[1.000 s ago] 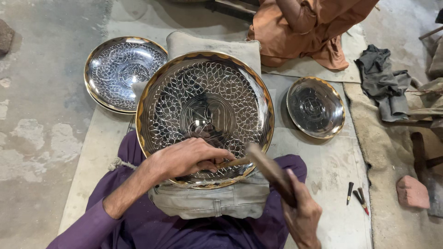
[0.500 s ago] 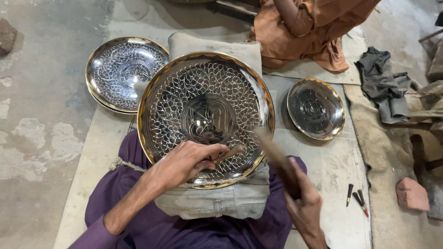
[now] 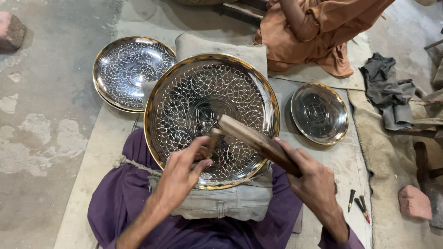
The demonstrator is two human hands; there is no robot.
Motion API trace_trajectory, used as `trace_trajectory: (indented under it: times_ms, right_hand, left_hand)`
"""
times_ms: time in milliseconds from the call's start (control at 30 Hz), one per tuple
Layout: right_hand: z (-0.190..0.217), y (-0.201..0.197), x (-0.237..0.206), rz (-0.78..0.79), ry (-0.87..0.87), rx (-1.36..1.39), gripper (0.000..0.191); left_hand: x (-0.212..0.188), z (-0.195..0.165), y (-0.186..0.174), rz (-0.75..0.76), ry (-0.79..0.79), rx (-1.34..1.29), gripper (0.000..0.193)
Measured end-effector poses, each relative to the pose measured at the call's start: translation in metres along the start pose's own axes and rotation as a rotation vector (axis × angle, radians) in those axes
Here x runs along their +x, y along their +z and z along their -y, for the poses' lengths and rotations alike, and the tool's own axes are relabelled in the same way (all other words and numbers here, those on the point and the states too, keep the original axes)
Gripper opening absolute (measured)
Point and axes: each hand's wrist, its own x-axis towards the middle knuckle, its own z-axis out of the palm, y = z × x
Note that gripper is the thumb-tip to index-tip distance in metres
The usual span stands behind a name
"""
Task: The person sits cross-legged on the floor with a decorative metal tray on their lap, holds a small chisel against the tray surface, and strikes the chisel with a wooden mallet to engrave an ornamental pattern, repeatedly repositioning the chisel across the tray.
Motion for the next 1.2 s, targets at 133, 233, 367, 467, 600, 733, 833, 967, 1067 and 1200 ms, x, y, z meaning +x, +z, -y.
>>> trace_trajectory:
  times_ms: [133,233,367,467,600,733,833,967,1067,1200]
  right_hand:
    - [0.018,-0.021,0.016,-0.134,-0.293,0.07,0.074]
    - [0.033,-0.034,0.033,-0.141,-0.341,-0.187,0.071]
    - [0.056,-0.053,0.053,-0.216,-0.518,0.018,0.072]
    - [0.074,-0.069,0.067,-0.143,-0.52,0.112,0.074]
    - [0.096,-0.082,0.08,-0.032,-0.57,-0.218,0.068]
    - [0.102,-0.082,0.079,-0.103,-0.57,0.042,0.071]
    - [0.094,-0.08,0.077,-0.031,-0.638,-0.281,0.065]
    - [0.08,-0.071,0.072,-0.061,-0.433,-0.141,0.064]
    - [0.068,-0.064,0.06,-0.077,-0.404,-0.081,0.07]
    - [0.054,-0.053,0.048,-0.087,-0.328,0.078,0.068]
  left_hand:
    - [-0.012,0.001,0.013,-0.167,-0.128,-0.07,0.049]
    - [-0.015,0.002,0.017,-0.22,-0.124,-0.051,0.049]
    - [-0.014,0.003,0.017,-0.233,-0.124,-0.015,0.048]
    - [-0.015,0.001,0.017,-0.244,-0.134,-0.006,0.048]
    - [-0.017,-0.004,0.015,-0.248,-0.114,-0.093,0.049]
    - [-0.016,-0.004,0.014,-0.248,-0.094,-0.047,0.049]
    - [-0.013,0.0,0.015,-0.217,-0.094,-0.033,0.049]
    - [-0.009,0.005,0.016,-0.154,-0.077,-0.047,0.047]
    - [-0.008,0.007,0.013,-0.091,-0.056,-0.046,0.048]
    - [0.0,0.005,0.007,0.016,-0.022,-0.021,0.049]
